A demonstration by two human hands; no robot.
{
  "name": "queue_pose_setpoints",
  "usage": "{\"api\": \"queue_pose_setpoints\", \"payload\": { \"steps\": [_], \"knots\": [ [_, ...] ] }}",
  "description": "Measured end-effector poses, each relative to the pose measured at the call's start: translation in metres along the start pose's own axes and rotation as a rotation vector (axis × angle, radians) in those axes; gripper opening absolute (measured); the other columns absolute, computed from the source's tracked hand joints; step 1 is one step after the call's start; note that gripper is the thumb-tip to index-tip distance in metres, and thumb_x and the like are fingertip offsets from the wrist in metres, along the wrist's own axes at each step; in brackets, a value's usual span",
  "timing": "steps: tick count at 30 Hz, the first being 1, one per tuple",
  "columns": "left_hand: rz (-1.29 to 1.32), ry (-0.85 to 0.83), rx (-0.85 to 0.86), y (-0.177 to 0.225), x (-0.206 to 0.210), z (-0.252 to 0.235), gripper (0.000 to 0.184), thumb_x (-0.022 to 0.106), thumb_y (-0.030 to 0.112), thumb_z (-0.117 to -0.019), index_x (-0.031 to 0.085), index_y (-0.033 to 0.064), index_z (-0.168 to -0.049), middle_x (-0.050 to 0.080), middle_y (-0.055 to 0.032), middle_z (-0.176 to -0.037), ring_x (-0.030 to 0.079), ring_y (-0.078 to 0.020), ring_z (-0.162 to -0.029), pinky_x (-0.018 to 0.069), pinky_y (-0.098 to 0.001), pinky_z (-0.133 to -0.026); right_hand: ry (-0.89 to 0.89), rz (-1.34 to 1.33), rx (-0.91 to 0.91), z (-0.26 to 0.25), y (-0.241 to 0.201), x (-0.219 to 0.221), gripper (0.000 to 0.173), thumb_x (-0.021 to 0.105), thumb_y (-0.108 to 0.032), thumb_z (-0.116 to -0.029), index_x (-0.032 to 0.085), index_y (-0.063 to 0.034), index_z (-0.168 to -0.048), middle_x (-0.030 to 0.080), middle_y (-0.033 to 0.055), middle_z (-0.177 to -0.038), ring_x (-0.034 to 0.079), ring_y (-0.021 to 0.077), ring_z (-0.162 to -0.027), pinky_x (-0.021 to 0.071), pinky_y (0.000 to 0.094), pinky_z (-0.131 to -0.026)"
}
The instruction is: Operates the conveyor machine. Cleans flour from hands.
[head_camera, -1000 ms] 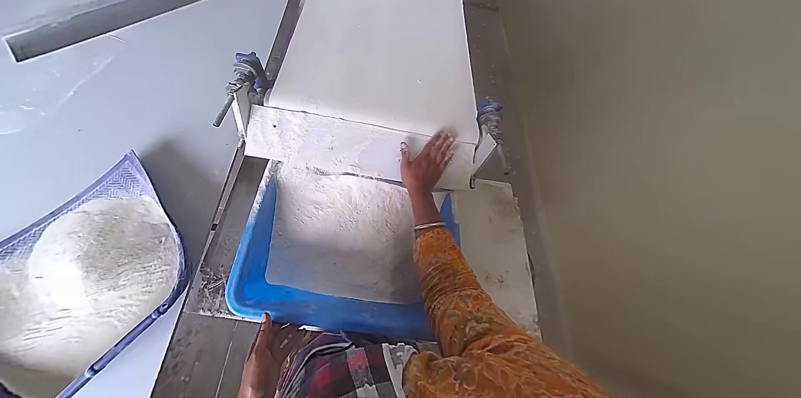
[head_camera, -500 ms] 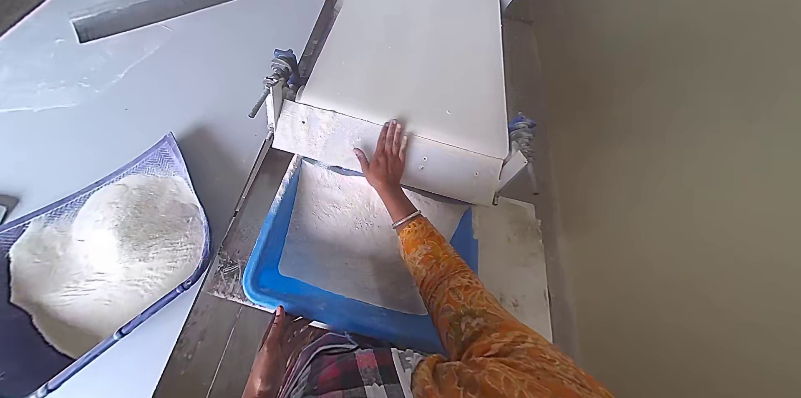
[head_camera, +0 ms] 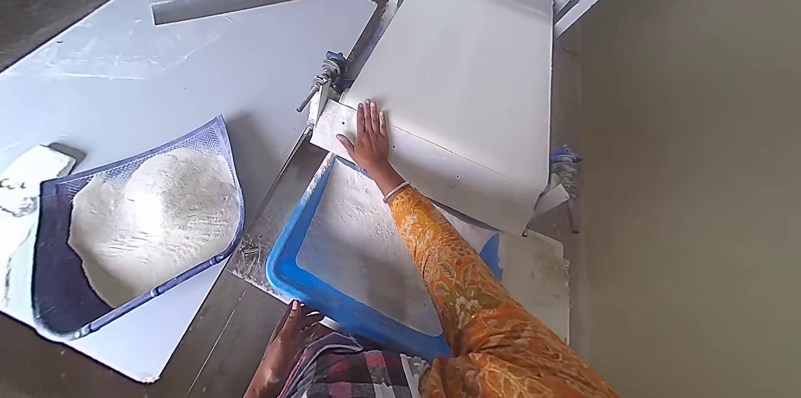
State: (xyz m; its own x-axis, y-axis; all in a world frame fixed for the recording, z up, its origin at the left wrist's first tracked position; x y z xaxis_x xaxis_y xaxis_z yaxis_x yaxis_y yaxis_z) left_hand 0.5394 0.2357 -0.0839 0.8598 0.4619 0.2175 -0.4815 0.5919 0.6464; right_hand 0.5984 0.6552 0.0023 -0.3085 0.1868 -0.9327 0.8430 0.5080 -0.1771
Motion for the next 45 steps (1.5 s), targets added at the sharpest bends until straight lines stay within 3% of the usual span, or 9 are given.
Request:
{"api": "queue_pose_setpoints", "payload": {
  "steps": [8, 12, 17, 21, 24, 28, 32, 41, 45],
  "knots": [
    [-0.007, 0.011, 0.006, 0.007, 0.003, 0.006, 0.052, 0.02, 0.029, -0.1108, 0.036, -0.0057, -0.146, 0.063, -0.02, -0.125, 0.067, -0.0227, -0.111, 0.0544, -0.0378, -0.097, -0.381, -0.132, -0.463, -0.003, -0.06, 0.009, 0.085, 0.051, -0.055, -0.102, 0.028, 0.0038, -0.159, 0.028, 0.0205, -0.167, 0.024, 0.0326, -0.157, 0.0128, 0.0473, -0.129],
    [0.016, 0.014, 0.032, 0.009, 0.001, 0.008, 0.051, 0.021, 0.029, -0.1102, 0.037, -0.0044, -0.144, 0.064, -0.0167, -0.124, 0.068, -0.02, -0.109, 0.055, -0.0358, -0.096, -0.272, -0.404, -0.779, 0.03, -0.074, -0.012, 0.061, 0.062, -0.039, -0.0978, 0.057, 0.0015, -0.143, 0.054, 0.0199, -0.151, 0.062, 0.0355, -0.129, 0.0507, 0.0491, -0.103],
    [0.168, -0.002, 0.025, 0.002, 0.009, 0.005, 0.046, 0.024, 0.022, -0.1082, 0.027, -0.0023, -0.147, 0.062, -0.0164, -0.12, 0.07, -0.0228, -0.103, 0.0589, -0.0383, -0.091, -0.194, -0.028, -0.399, -0.035, -0.025, 0.011, 0.082, 0.048, -0.053, -0.1026, 0.032, 0.0048, -0.158, 0.025, 0.0212, -0.168, 0.018, 0.0356, -0.158, 0.0064, 0.0567, -0.127],
    [0.183, -0.041, 0.063, -0.002, 0.006, 0.005, 0.051, 0.027, 0.023, -0.1065, 0.021, -0.003, -0.149, 0.061, -0.0159, -0.125, 0.07, -0.0225, -0.105, 0.0587, -0.0391, -0.094, -0.447, -0.194, -0.656, 0.019, -0.071, 0.028, 0.077, 0.05, -0.049, -0.1046, 0.03, 0.0017, -0.16, 0.028, 0.0191, -0.168, 0.023, 0.0321, -0.157, 0.0112, 0.0496, -0.129],
    [0.158, -0.046, 0.06, 0.005, 0.006, 0.011, 0.052, 0.023, 0.023, -0.1064, 0.019, -0.0039, -0.15, 0.061, -0.0133, -0.123, 0.069, -0.02, -0.107, 0.0563, -0.0378, -0.096, -0.472, -0.403, -0.798, 0.08, -0.077, -0.001, 0.076, 0.055, -0.048, -0.1019, 0.037, 0.0, -0.157, 0.036, 0.0192, -0.164, 0.042, 0.0345, -0.148, 0.0348, 0.0504, -0.12],
    [0.158, -0.073, 0.089, 0.01, 0.01, 0.011, 0.05, 0.031, 0.026, -0.1046, 0.027, -0.0021, -0.146, 0.065, -0.008, -0.118, 0.07, -0.0177, -0.104, 0.0583, -0.0358, -0.094, -0.04, -0.166, -0.153, 0.079, 0.015, -0.034, 0.082, 0.056, -0.048, -0.0992, 0.038, 0.013, -0.151, 0.035, 0.0296, -0.161, 0.031, 0.042, -0.153, 0.0213, 0.0609, -0.123],
    [0.124, -0.075, 0.11, 0.007, 0.006, 0.007, 0.064, 0.044, 0.037, -0.0988, 0.029, -0.0027, -0.147, 0.064, -0.0103, -0.124, 0.07, -0.0178, -0.107, 0.0583, -0.0345, -0.094, -0.051, 0.014, 0.184, 0.085, 0.041, -0.017, 0.098, 0.053, -0.059, -0.0977, 0.022, 0.0125, -0.157, 0.017, 0.0293, -0.168, 0.016, 0.0401, -0.158, 0.0131, 0.0543, -0.127],
    [0.072, -0.068, 0.133, 0.003, 0.005, 0.008, 0.078, 0.049, 0.043, -0.0958, 0.024, -0.005, -0.152, 0.062, -0.0158, -0.132, 0.069, -0.0201, -0.111, 0.0577, -0.0353, -0.095, -0.092, -0.071, -0.031, -0.003, -0.056, 0.028, 0.082, 0.044, -0.049, -0.1041, 0.025, 0.0087, -0.158, 0.021, 0.0243, -0.168, 0.016, 0.0351, -0.159, 0.0101, 0.0496, -0.128],
    [0.079, -0.051, 0.117, 0.008, 0.006, 0.014, 0.068, 0.04, 0.034, -0.0992, 0.021, -0.0035, -0.153, 0.064, -0.0116, -0.127, 0.069, -0.017, -0.109, 0.0566, -0.0333, -0.095, -0.103, -0.296, -0.214, -0.003, -0.074, 0.015, 0.07, 0.054, -0.042, -0.1019, 0.041, 0.0039, -0.154, 0.041, 0.0208, -0.161, 0.037, 0.0357, -0.151, 0.0254, 0.0514, -0.124]
  ]
}}
Point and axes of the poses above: each hand's wrist, its own z-axis away from the middle knuckle, its own x-axis out of the palm, y = z × x, the point moved 9 cm from there along -z, towards the middle knuckle
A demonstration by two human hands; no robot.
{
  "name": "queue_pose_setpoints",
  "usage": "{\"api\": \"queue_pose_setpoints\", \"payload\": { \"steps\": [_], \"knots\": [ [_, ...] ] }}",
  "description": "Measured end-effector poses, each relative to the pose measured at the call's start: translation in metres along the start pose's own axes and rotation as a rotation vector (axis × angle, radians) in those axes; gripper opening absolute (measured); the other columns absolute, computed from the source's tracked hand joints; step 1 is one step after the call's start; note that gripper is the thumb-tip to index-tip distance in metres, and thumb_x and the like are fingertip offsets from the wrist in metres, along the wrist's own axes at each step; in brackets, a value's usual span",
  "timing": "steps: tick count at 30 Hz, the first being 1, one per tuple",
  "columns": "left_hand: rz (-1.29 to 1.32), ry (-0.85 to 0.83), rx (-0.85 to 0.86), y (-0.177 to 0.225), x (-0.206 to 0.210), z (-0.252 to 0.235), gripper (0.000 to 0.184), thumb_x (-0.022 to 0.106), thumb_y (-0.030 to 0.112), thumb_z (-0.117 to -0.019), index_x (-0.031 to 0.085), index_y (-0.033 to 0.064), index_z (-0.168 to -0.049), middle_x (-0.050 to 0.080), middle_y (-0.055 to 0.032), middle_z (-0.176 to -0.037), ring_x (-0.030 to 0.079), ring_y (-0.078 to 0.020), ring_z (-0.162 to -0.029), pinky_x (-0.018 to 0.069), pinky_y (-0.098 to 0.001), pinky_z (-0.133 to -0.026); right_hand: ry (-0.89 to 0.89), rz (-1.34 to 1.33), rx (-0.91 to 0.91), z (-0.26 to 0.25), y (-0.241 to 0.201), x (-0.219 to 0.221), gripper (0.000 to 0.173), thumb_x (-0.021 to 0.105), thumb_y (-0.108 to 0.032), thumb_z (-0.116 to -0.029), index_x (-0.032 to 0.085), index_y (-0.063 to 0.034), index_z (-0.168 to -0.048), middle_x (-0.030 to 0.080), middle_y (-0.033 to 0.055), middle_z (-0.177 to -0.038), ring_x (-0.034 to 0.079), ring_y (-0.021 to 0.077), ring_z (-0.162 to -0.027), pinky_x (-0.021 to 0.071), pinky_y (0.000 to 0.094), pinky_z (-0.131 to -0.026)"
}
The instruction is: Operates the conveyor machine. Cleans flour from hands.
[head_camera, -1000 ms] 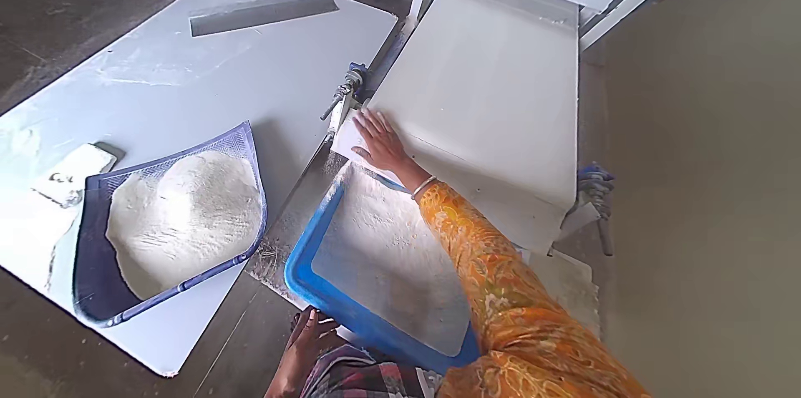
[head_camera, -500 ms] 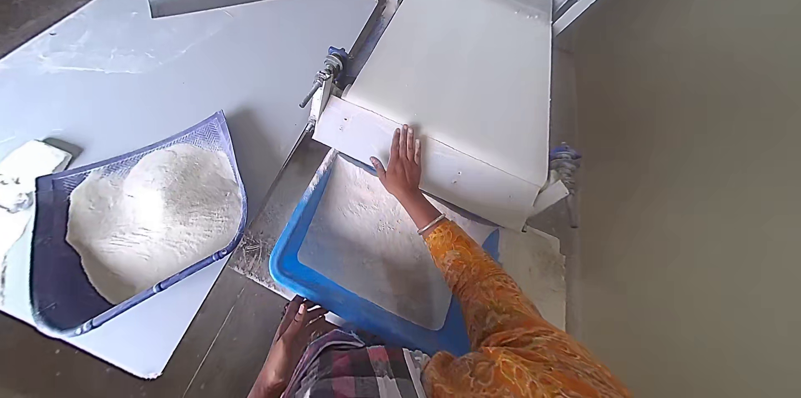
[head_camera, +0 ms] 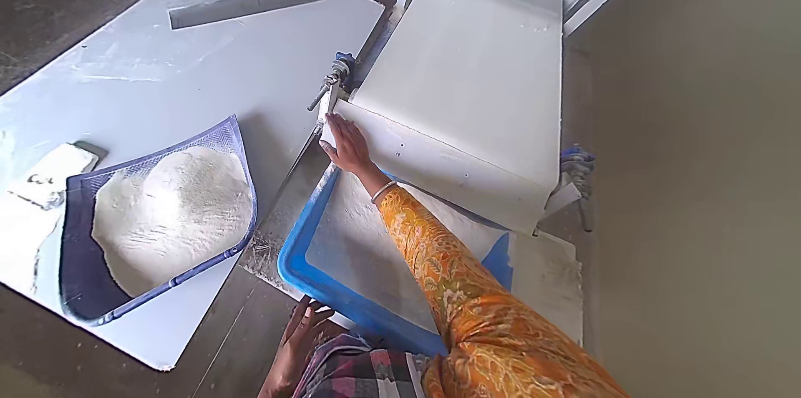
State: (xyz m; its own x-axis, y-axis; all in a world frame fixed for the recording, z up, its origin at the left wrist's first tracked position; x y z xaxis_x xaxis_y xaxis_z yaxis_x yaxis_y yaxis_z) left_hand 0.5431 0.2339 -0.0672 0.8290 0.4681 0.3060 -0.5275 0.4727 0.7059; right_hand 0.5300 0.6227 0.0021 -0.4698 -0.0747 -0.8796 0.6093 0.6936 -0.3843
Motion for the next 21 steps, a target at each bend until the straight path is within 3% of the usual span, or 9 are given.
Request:
{"api": "queue_pose_setpoints", "payload": {
  "steps": [3, 6, 7, 9, 12, 18, 21],
  "knots": [
    [-0.006, 0.016, -0.005, -0.002, 0.0, -0.002, 0.066, 0.038, 0.032, -0.1, 0.022, -0.0036, -0.152, 0.064, -0.0114, -0.125, 0.069, -0.0178, -0.107, 0.0573, -0.0341, -0.094, 0.041, 0.162, 0.144, 0.005, 0.027, -0.007, 0.08, 0.046, -0.052, -0.1034, 0.031, 0.0046, -0.158, 0.028, 0.0189, -0.168, 0.021, 0.0344, -0.158, 0.0104, 0.0524, -0.128],
    [-0.022, 0.012, 0.013, -0.01, -0.007, -0.007, 0.074, 0.048, 0.043, -0.0975, 0.027, -0.0043, -0.15, 0.065, -0.0119, -0.125, 0.07, -0.018, -0.107, 0.0582, -0.0343, -0.094, -0.046, 0.245, 0.336, 0.028, 0.032, -0.033, 0.084, 0.043, -0.053, -0.1066, 0.018, 0.0044, -0.162, 0.013, 0.0187, -0.172, 0.009, 0.033, -0.16, 0.0049, 0.0514, -0.128],
    [-0.027, 0.017, 0.008, -0.009, -0.008, -0.007, 0.07, 0.044, 0.041, -0.0983, 0.028, -0.0038, -0.149, 0.065, -0.0112, -0.124, 0.07, -0.0179, -0.107, 0.0578, -0.0341, -0.094, -0.023, 0.249, 0.389, 0.037, 0.037, -0.037, 0.085, 0.043, -0.054, -0.1061, 0.017, 0.0042, -0.162, 0.012, 0.0187, -0.172, 0.008, 0.0327, -0.16, 0.0056, 0.0511, -0.128],
    [-0.044, 0.024, 0.0, -0.003, -0.005, -0.006, 0.06, 0.035, 0.034, -0.1016, 0.028, -0.0027, -0.148, 0.066, -0.0097, -0.121, 0.07, -0.0176, -0.106, 0.0578, -0.0343, -0.093, 0.171, 0.276, 0.437, 0.054, 0.059, -0.038, 0.09, 0.048, -0.059, -0.1002, 0.026, 0.0051, -0.16, 0.023, 0.0201, -0.169, 0.019, 0.0337, -0.158, 0.0108, 0.0531, -0.127],
    [-0.075, 0.018, -0.015, 0.0, -0.002, -0.002, 0.058, 0.032, 0.033, -0.1017, 0.028, -0.0016, -0.148, 0.066, -0.0082, -0.12, 0.07, -0.0168, -0.104, 0.0583, -0.0339, -0.091, 0.256, 0.308, 0.54, 0.095, 0.078, -0.057, 0.092, 0.049, -0.058, -0.1002, 0.024, 0.0084, -0.159, 0.023, 0.025, -0.168, 0.022, 0.0402, -0.156, 0.0141, 0.0564, -0.126],
    [-0.126, -0.036, -0.025, -0.007, -0.012, -0.008, 0.063, 0.039, 0.035, -0.0988, 0.028, -0.0008, -0.15, 0.065, -0.0119, -0.124, 0.07, -0.0201, -0.106, 0.0581, -0.0381, -0.092, 0.321, 0.334, 0.781, 0.168, 0.128, -0.096, 0.095, 0.045, -0.062, -0.1008, 0.019, 0.0066, -0.161, 0.019, 0.0226, -0.17, 0.017, 0.0398, -0.158, 0.0106, 0.0567, -0.126],
    [-0.15, -0.047, -0.041, -0.004, -0.009, -0.007, 0.057, 0.035, 0.033, -0.1007, 0.029, 0.0023, -0.148, 0.066, -0.0092, -0.124, 0.07, -0.0188, -0.107, 0.0577, -0.0362, -0.092, 0.376, 0.328, 0.902, 0.198, 0.155, -0.117, 0.096, 0.045, -0.062, -0.1001, 0.017, 0.0061, -0.161, 0.018, 0.0217, -0.17, 0.015, 0.0375, -0.159, 0.0103, 0.0542, -0.127]
  ]
}}
Point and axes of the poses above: each hand's wrist, its own z-axis away from the middle knuckle, its own x-axis out of the palm, y = z × x, the point moved 9 cm from there along -z, towards the middle knuckle
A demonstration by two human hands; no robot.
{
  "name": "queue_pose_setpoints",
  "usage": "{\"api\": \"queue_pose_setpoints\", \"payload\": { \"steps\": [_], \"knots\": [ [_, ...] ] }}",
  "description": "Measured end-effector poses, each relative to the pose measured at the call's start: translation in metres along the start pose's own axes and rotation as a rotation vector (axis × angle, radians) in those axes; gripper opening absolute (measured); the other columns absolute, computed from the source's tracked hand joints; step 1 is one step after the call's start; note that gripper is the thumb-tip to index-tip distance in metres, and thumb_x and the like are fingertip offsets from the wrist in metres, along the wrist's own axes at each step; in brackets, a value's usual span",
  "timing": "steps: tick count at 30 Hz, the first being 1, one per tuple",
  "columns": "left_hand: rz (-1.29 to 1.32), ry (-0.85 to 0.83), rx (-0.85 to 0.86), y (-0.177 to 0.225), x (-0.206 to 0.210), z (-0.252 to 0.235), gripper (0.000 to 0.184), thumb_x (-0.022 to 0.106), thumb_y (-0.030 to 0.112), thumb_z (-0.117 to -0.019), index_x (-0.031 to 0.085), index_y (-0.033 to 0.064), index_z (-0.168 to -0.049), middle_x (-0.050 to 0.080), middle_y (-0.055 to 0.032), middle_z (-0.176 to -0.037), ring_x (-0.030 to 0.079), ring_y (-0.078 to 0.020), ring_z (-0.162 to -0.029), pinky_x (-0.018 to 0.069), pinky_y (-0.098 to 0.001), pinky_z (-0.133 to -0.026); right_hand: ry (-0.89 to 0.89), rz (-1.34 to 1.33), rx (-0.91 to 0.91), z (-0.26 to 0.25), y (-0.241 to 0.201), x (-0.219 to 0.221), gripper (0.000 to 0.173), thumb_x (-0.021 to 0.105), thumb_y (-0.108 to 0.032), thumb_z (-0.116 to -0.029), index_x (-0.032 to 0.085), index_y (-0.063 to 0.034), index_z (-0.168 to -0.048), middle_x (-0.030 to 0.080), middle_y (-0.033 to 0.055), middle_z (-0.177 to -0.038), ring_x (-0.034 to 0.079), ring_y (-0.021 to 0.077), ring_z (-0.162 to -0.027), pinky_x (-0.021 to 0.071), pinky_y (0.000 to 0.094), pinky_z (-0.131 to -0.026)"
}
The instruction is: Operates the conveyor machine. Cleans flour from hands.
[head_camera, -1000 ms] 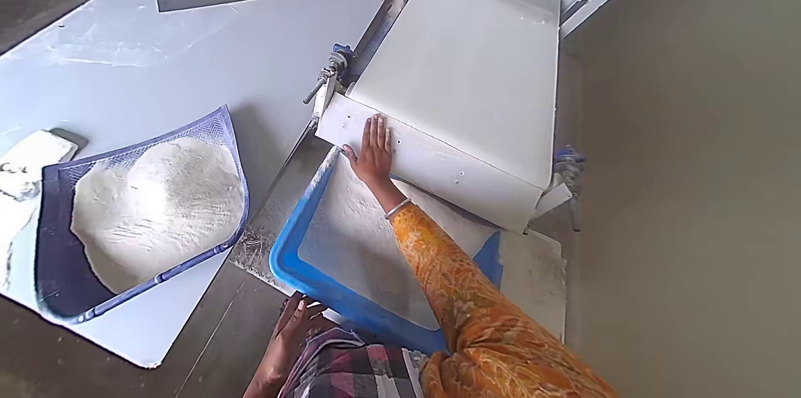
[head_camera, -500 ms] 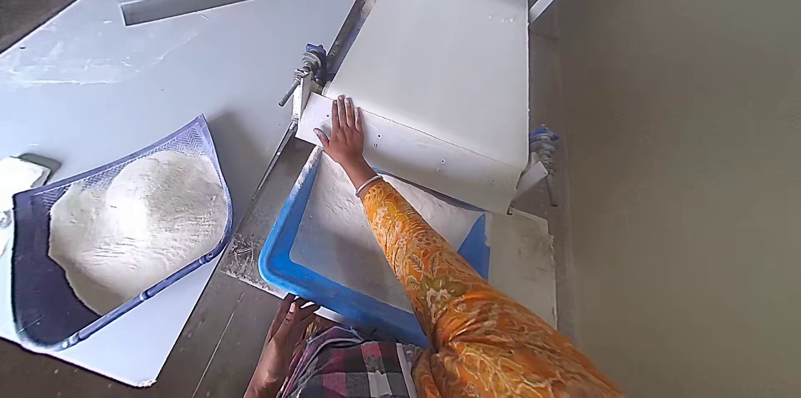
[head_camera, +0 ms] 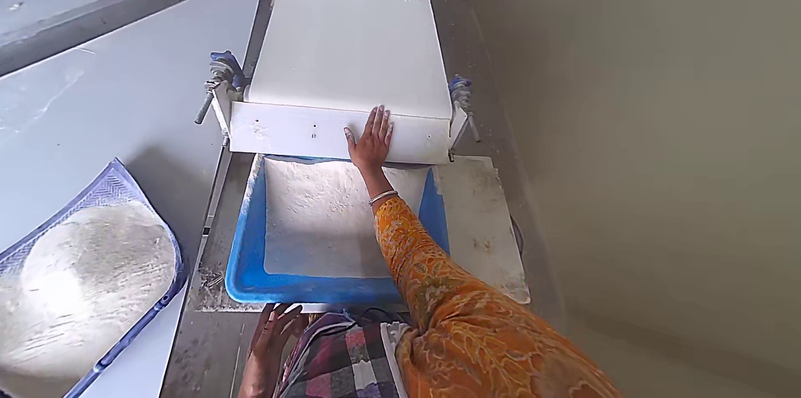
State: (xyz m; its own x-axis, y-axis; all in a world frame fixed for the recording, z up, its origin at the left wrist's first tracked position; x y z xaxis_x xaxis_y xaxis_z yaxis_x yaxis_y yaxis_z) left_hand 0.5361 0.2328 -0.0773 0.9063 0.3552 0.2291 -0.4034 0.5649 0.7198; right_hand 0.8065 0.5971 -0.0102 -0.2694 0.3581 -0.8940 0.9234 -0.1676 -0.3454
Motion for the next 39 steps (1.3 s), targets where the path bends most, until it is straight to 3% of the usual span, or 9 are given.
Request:
{"api": "queue_pose_setpoints", "payload": {
  "steps": [6, 9, 15, 18, 21, 25, 30, 34, 39],
  "knots": [
    [-0.041, -0.004, -0.008, 0.004, 0.002, 0.001, 0.054, 0.032, 0.034, -0.1022, 0.032, 0.003, -0.147, 0.066, -0.0085, -0.124, 0.07, -0.0177, -0.107, 0.0577, -0.0354, -0.091, -0.011, -0.051, 0.314, -0.003, 0.077, -0.036, 0.091, 0.042, -0.057, -0.1054, 0.007, 0.0056, -0.162, 0.002, 0.0234, -0.172, 0.002, 0.0388, -0.16, 0.0052, 0.0559, -0.128],
    [-0.064, -0.028, -0.02, 0.005, 0.003, 0.001, 0.056, 0.031, 0.034, -0.1013, 0.031, 0.0025, -0.147, 0.063, -0.0098, -0.128, 0.068, -0.0185, -0.11, 0.0561, -0.0368, -0.093, 0.079, -0.032, 0.555, 0.001, 0.101, -0.042, 0.103, 0.04, -0.068, -0.0989, 0.014, 0.0112, -0.159, 0.008, 0.0313, -0.168, 0.005, 0.0442, -0.158, 0.0014, 0.0585, -0.126],
    [-0.076, -0.018, -0.029, 0.003, 0.0, 0.0, 0.053, 0.031, 0.033, -0.1036, 0.032, 0.0005, -0.145, 0.063, -0.0111, -0.128, 0.069, -0.0182, -0.109, 0.0577, -0.0363, -0.093, -0.012, -0.087, 0.408, -0.029, 0.089, -0.042, 0.095, 0.043, -0.059, -0.1041, 0.008, 0.0088, -0.161, 0.003, 0.0266, -0.171, 0.005, 0.0386, -0.16, 0.0067, 0.0482, -0.129],
    [-0.067, -0.021, -0.029, -0.004, -0.006, -0.006, 0.054, 0.033, 0.035, -0.1042, 0.031, 0.0018, -0.146, 0.062, -0.0119, -0.13, 0.068, -0.0199, -0.111, 0.0576, -0.0379, -0.093, 0.147, -0.071, 0.471, -0.038, 0.115, -0.043, 0.094, 0.044, -0.061, -0.1009, 0.02, 0.008, -0.16, 0.016, 0.0259, -0.169, 0.014, 0.0376, -0.159, 0.0087, 0.0468, -0.129],
    [0.019, -0.082, -0.006, -0.037, -0.033, -0.027, 0.071, 0.054, 0.048, -0.0998, 0.032, 0.0026, -0.15, 0.062, -0.0193, -0.134, 0.068, -0.0312, -0.116, 0.0579, -0.0465, -0.097, 0.189, -0.072, 0.611, -0.012, 0.135, -0.049, 0.094, 0.044, -0.062, -0.1003, 0.02, 0.0057, -0.16, 0.019, 0.023, -0.169, 0.017, 0.0353, -0.158, 0.01, 0.0478, -0.128],
    [0.004, -0.107, 0.009, -0.043, -0.038, -0.035, 0.068, 0.051, 0.048, -0.1013, 0.032, 0.0028, -0.149, 0.063, -0.0185, -0.133, 0.068, -0.0316, -0.116, 0.0582, -0.0473, -0.096, 0.145, -0.291, 0.96, 0.042, 0.134, -0.052, 0.101, 0.046, -0.065, -0.1, 0.01, 0.007, -0.161, 0.003, 0.0286, -0.17, 0.004, 0.0405, -0.159, 0.0017, 0.054, -0.127],
    [-0.062, -0.048, -0.01, -0.019, -0.02, -0.018, 0.059, 0.041, 0.044, -0.1023, 0.034, 0.004, -0.145, 0.064, -0.0131, -0.13, 0.068, -0.0254, -0.114, 0.0581, -0.0419, -0.094, 0.144, -0.213, 0.526, 0.01, 0.101, -0.041, 0.094, 0.044, -0.06, -0.1016, 0.018, 0.009, -0.16, 0.016, 0.0275, -0.169, 0.014, 0.0396, -0.158, 0.0065, 0.0539, -0.128],
    [0.006, -0.103, 0.014, -0.032, -0.029, -0.027, 0.073, 0.056, 0.05, -0.0968, 0.034, 0.001, -0.147, 0.063, -0.019, -0.133, 0.068, -0.0308, -0.116, 0.0579, -0.0459, -0.096, 0.08, -0.08, 0.759, 0.034, 0.129, -0.046, 0.101, 0.046, -0.066, -0.0987, 0.017, 0.009, -0.16, 0.008, 0.0307, -0.169, 0.007, 0.0438, -0.158, 0.004, 0.0572, -0.126],
    [0.078, 0.082, -0.031, -0.002, 0.005, -0.003, 0.041, 0.023, 0.028, -0.1088, 0.035, 0.0049, -0.14, 0.07, -0.006, -0.113, 0.072, -0.017, -0.1, 0.0601, -0.0346, -0.086, 0.042, -0.003, 0.589, 0.052, 0.123, -0.038, 0.101, 0.04, -0.066, -0.0999, 0.011, 0.0089, -0.161, 0.003, 0.0297, -0.169, 0.002, 0.0425, -0.159, -0.0009, 0.0593, -0.125]
  ]
}}
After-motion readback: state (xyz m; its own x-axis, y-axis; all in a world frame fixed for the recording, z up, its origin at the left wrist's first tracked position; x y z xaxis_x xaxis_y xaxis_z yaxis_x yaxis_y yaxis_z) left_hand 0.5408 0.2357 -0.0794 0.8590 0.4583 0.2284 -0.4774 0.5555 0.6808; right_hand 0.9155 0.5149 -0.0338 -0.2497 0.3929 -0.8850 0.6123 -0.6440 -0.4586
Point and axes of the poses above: each hand's wrist, its own z-axis away from the middle knuckle, its own x-axis out of the palm, y = z × x, the point moved 9 cm from there along -z, towards the middle knuckle
